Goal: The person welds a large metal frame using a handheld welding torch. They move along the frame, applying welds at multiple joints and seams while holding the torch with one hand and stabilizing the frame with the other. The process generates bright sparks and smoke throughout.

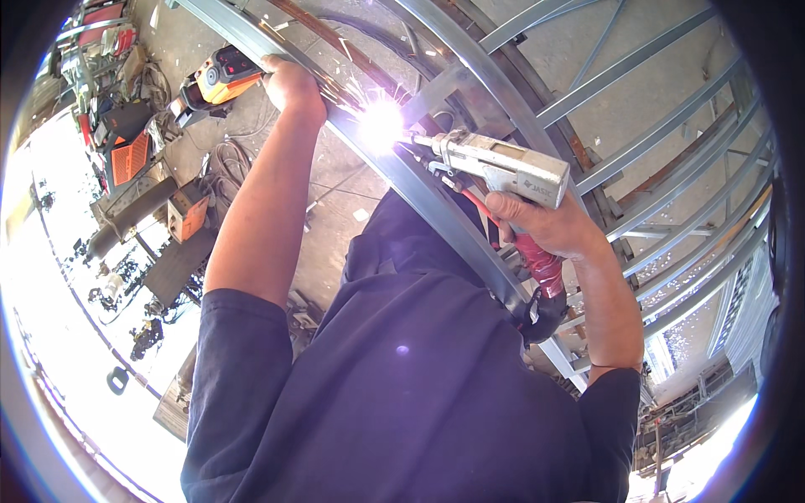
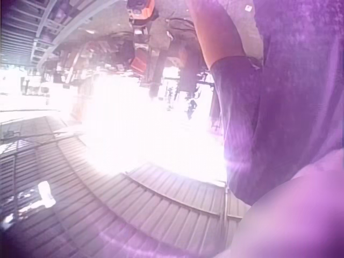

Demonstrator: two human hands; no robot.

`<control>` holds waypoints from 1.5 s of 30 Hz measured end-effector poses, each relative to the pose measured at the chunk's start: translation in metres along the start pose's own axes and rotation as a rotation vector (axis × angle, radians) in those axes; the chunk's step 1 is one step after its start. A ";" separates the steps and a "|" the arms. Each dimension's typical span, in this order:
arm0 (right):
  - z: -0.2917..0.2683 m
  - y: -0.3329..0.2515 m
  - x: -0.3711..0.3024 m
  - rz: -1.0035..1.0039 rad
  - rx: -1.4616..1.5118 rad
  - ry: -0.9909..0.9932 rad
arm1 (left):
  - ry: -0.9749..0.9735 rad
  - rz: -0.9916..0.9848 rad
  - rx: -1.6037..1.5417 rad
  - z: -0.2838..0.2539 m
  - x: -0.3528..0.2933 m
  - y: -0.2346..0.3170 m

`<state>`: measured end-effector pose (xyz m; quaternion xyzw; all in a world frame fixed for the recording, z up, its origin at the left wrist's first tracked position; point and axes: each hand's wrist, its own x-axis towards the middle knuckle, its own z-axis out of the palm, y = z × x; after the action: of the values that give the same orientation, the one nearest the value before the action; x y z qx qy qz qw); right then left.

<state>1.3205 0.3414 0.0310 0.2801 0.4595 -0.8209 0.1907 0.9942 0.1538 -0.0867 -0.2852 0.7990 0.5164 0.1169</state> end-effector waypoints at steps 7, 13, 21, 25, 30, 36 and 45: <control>0.000 0.001 -0.001 0.014 -0.021 -0.007 | 0.020 -0.019 0.063 -0.003 0.015 -0.007; -0.002 0.006 -0.003 0.035 0.003 0.021 | 0.064 -0.014 0.125 -0.002 0.001 0.002; -0.021 0.011 -0.043 0.124 0.069 0.162 | 0.102 0.002 0.174 -0.006 0.001 0.003; -0.030 0.027 -0.063 0.139 0.087 0.177 | 0.087 -0.043 0.123 -0.002 -0.013 0.011; -0.035 0.042 -0.071 0.184 0.081 0.134 | 0.099 -0.037 0.105 0.000 -0.028 0.018; -0.032 0.041 -0.070 0.250 0.031 0.132 | 0.121 -0.044 0.114 0.002 -0.031 0.020; -0.029 0.040 -0.070 0.250 -0.029 0.122 | 0.133 -0.027 0.158 0.001 -0.029 0.020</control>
<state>1.4055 0.3499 0.0374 0.3818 0.4436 -0.7655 0.2674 1.0066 0.1705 -0.0581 -0.3196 0.8393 0.4299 0.0926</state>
